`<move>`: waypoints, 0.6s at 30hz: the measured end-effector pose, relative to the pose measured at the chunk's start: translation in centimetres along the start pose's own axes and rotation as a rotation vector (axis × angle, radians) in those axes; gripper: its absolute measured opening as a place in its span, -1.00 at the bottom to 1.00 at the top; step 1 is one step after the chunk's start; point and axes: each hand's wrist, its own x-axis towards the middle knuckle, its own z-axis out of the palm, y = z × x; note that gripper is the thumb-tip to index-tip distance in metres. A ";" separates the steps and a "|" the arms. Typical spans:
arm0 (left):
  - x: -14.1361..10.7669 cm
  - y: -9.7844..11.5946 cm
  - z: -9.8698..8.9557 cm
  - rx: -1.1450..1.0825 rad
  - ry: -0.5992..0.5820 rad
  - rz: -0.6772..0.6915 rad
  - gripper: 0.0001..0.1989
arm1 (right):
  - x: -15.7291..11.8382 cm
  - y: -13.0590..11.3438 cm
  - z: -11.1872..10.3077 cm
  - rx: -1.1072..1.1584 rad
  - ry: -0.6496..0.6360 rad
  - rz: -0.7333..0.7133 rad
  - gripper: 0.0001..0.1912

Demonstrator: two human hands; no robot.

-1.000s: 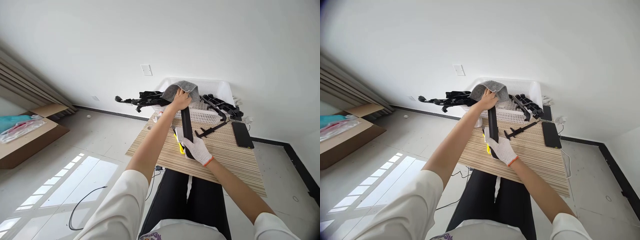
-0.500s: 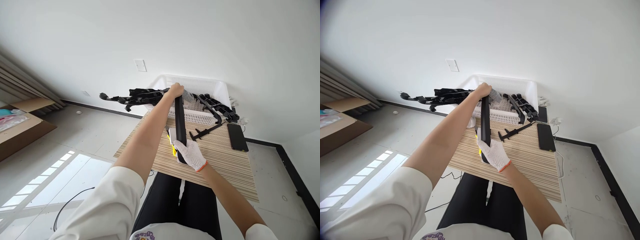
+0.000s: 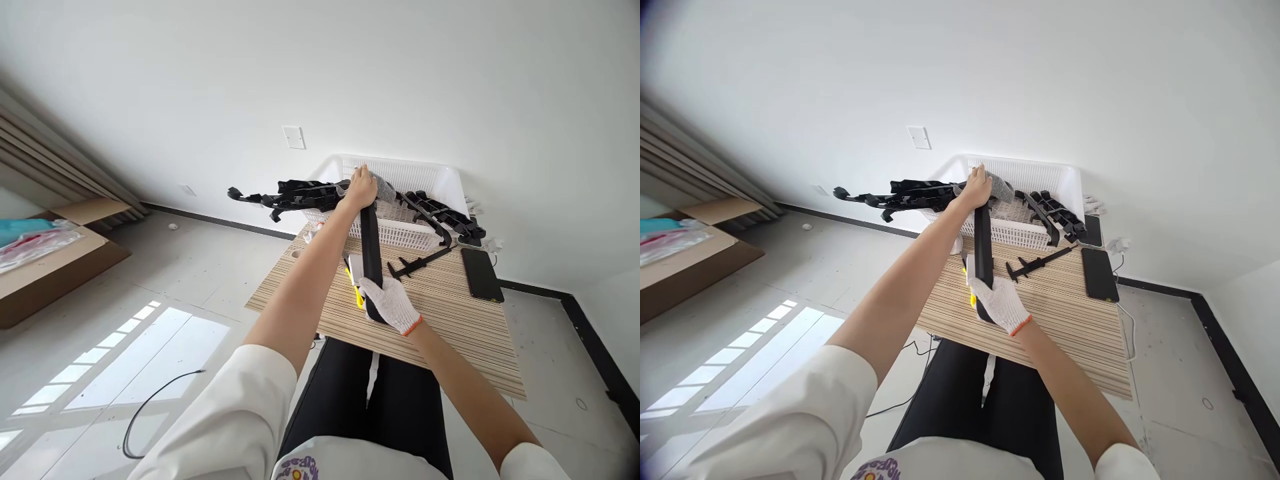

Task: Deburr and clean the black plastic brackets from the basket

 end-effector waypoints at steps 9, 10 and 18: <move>-6.5 0.6 0.1 0.122 -0.047 0.161 -0.07 | 0.5 0.3 -0.2 -0.125 0.056 -0.056 -0.58; -7.6 0.7 0.1 0.130 -0.063 0.200 -0.05 | 0.5 0.3 -0.4 -0.144 0.058 -0.079 -0.58; -18.0 -0.2 -2.0 0.193 -0.217 0.435 -0.15 | 1.4 1.8 -2.0 -0.282 0.037 -0.257 -0.38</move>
